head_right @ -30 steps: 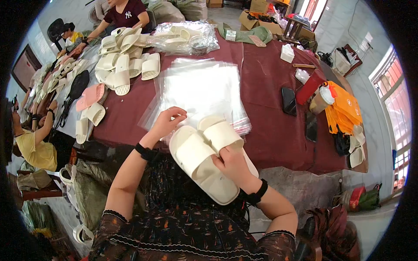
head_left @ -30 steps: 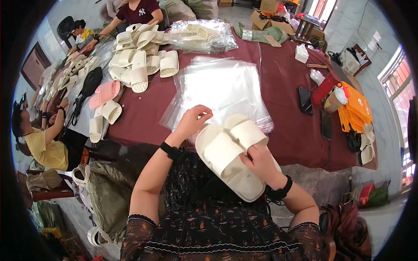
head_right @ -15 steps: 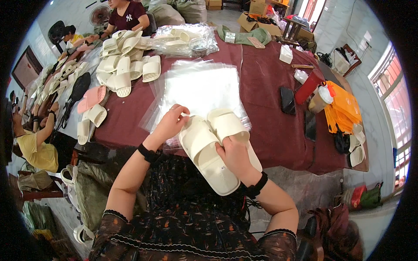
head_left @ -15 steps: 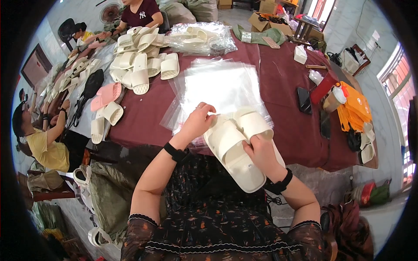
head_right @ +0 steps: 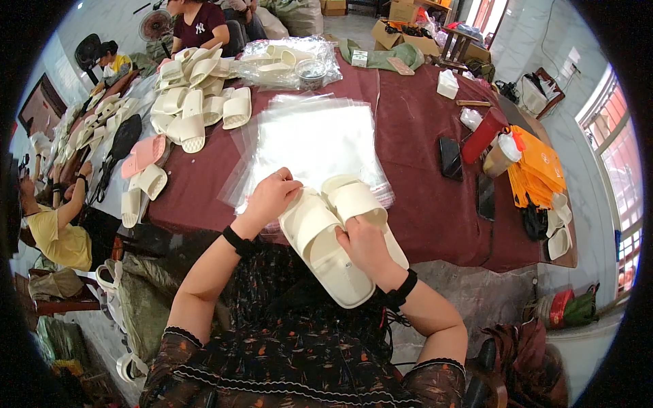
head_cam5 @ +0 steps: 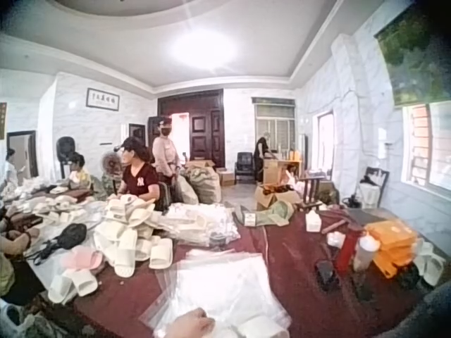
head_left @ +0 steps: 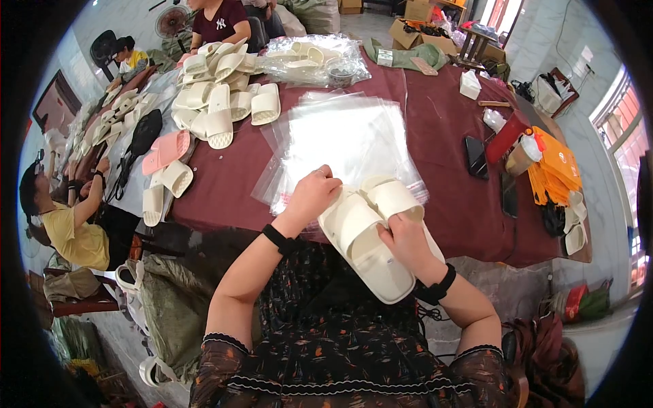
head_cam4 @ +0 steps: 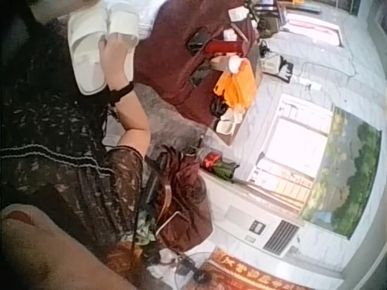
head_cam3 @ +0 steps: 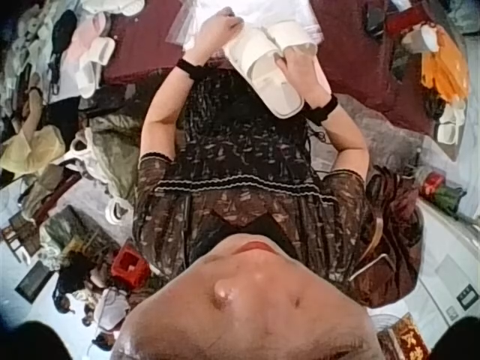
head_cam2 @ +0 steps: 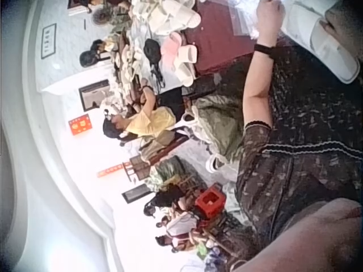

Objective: The recorder is picking up plastic bags and packing pairs of white slippers and shoes into them.

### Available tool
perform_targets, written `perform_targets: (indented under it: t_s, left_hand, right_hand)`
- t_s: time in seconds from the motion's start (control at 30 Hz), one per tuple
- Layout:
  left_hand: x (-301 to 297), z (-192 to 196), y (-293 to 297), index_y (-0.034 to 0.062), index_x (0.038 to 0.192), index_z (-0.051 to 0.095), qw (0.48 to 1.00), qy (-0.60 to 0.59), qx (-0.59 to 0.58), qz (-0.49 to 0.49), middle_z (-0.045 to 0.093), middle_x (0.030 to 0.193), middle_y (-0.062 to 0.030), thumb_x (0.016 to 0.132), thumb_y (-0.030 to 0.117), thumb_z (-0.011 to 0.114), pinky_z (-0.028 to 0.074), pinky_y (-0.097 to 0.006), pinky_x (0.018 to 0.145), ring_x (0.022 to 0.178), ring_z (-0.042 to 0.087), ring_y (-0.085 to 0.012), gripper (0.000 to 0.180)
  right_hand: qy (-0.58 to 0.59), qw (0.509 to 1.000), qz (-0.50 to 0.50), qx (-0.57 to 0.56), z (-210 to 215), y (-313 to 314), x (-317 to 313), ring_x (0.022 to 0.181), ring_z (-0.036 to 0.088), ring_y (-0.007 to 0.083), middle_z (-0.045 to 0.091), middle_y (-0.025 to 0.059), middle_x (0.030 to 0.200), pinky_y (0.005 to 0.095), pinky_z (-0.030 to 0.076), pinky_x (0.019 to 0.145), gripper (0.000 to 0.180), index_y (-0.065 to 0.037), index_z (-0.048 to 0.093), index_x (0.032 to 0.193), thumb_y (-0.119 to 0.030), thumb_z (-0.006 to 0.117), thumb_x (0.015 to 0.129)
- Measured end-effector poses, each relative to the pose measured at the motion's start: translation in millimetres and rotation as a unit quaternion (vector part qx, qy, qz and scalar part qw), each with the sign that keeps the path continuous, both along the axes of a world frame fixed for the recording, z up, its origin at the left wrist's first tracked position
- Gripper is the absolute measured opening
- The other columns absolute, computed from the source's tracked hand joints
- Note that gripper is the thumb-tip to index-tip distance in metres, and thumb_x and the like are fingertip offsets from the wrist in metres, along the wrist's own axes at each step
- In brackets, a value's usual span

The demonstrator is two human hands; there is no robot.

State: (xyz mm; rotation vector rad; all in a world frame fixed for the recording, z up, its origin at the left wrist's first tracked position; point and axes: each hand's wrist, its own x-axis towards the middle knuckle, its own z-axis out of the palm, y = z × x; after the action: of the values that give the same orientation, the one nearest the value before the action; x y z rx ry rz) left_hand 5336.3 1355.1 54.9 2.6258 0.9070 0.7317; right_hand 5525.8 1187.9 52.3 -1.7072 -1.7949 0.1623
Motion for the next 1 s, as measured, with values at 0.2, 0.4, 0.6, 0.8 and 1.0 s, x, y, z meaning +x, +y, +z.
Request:
perform_targets:
  t_s: [0.2,0.4,0.6,0.8,1.0]
  left_hand:
    - [3,19,-10,0.0066,0.095,0.070,0.996,-0.088,0.023,-0.008,0.061,0.086,-0.0099,0.084,0.010,0.063,0.051,-0.037,0.068,0.075,0.062,-0.0288,0.014]
    - [4,26,-17,0.0081,0.100,0.071,0.993,-0.117,-0.027,-0.024,0.062,0.085,-0.0103,0.085,0.010,0.063,0.051,-0.037,0.068,0.075,0.062,-0.0286,0.018]
    - [12,29,-21,0.0079,0.101,0.071,0.993,-0.104,0.008,-0.056,0.062,0.087,-0.0101,0.086,0.009,0.062,0.051,-0.036,0.070,0.078,0.062,-0.0283,0.018]
    - [20,46,-36,0.0076,0.103,0.070,0.993,-0.105,-0.009,-0.057,0.061,0.087,-0.0097,0.085,0.008,0.062,0.051,-0.036,0.071,0.081,0.062,-0.0276,0.020]
    - [21,55,-39,0.0079,0.104,0.070,0.992,-0.091,0.047,-0.074,0.060,0.089,-0.0102,0.084,0.005,0.061,0.050,-0.036,0.070,0.081,0.061,-0.0280,0.022]
  right_hand:
    - [-0.016,0.999,-0.029,0.028,5,15,8,0.070,0.059,0.0381,0.057,0.0187,0.078,0.0456,0.047,0.062,0.026,0.002,0.056,0.076,-0.020,0.063,0.087]
    - [-0.028,0.999,-0.017,0.037,6,22,0,0.071,0.059,0.0381,0.058,0.0196,0.079,0.0455,0.047,0.063,0.026,0.002,0.055,0.077,-0.021,0.062,0.088]
    - [-0.021,0.999,0.008,0.044,3,33,-1,0.069,0.058,0.0399,0.058,0.0202,0.077,0.0471,0.046,0.063,0.028,0.002,0.055,0.074,-0.022,0.062,0.088]
    - [-0.051,0.998,-0.025,-0.009,-3,50,-8,0.074,0.061,0.0388,0.059,0.0208,0.086,0.0472,0.050,0.065,0.029,0.002,0.057,0.082,-0.026,0.057,0.092]
    - [-0.054,0.998,-0.030,0.018,-7,73,-10,0.080,0.062,0.0379,0.059,0.0221,0.091,0.0469,0.051,0.068,0.023,0.002,0.058,0.093,-0.021,0.056,0.090]
